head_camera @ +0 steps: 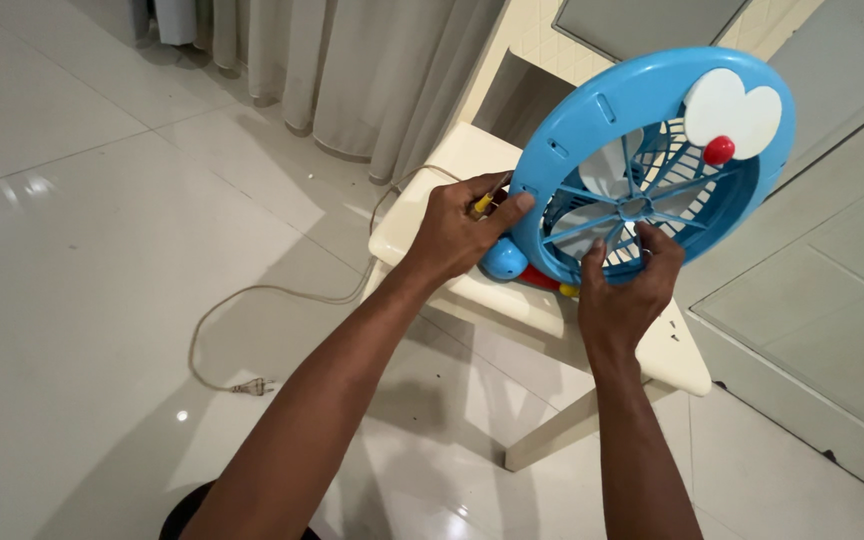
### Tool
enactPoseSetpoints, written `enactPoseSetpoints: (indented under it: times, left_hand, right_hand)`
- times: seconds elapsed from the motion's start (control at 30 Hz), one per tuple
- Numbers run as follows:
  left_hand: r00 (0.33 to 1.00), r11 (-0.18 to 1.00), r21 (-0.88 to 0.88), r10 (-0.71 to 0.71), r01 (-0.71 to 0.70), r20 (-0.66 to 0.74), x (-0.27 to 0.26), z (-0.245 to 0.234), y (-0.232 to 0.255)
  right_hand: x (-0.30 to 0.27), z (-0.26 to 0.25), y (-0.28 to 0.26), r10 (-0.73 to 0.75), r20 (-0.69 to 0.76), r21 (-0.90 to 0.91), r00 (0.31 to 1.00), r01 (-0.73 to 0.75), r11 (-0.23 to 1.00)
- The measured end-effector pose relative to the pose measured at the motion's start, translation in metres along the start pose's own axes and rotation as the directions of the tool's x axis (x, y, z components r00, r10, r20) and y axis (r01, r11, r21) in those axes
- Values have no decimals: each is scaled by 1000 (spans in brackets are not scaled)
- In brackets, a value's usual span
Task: The person disassembles a small blue fan by removing the front grille and fan blades using a screwdriver. They then reassemble the fan by placing the blades back and securing the front grille.
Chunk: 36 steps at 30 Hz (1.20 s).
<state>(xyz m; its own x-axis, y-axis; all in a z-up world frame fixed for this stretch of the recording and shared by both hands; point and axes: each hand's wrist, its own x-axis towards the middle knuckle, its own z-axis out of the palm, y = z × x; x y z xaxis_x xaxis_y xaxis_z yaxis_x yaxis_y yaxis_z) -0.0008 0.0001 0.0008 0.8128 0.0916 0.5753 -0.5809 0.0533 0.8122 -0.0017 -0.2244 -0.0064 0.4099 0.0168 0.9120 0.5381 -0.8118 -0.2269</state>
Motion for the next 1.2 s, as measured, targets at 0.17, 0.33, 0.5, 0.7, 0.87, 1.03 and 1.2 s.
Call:
enactPoseSetpoints:
  times: [0.17, 0.33, 0.5, 0.7, 0.87, 1.03, 1.2]
  left_hand:
    - [999, 1000, -9, -26, 26, 20, -2, 1, 3]
    - [998, 1000, -16, 5, -4, 57, -3, 0, 8]
    - [999, 1000, 23, 10, -11, 51, -5, 1, 12]
    - [993, 997, 10, 80, -81, 87, -6, 1, 10]
    - [985, 987, 48, 150, -154, 81, -6, 0, 5]
    - [975, 970, 120, 202, -212, 87, -8, 2, 4]
    - [983, 968, 178, 162, -176, 88, -9, 4, 8]
  right_hand:
    - [1, 1, 2, -15, -11, 22, 1000, 15, 1000]
    - [1, 2, 0, -16, -27, 32, 1000, 17, 999]
    - [1, 2, -1, -19, -23, 47, 1000, 21, 999]
    - [1, 5, 1, -27, -40, 41, 999, 29, 999]
    - [-1, 10, 2, -11, -59, 42, 998, 14, 999]
    - [-3, 8, 0, -20, -72, 62, 997, 24, 998]
    - [-7, 5, 3, -21, -36, 69, 999, 23, 997]
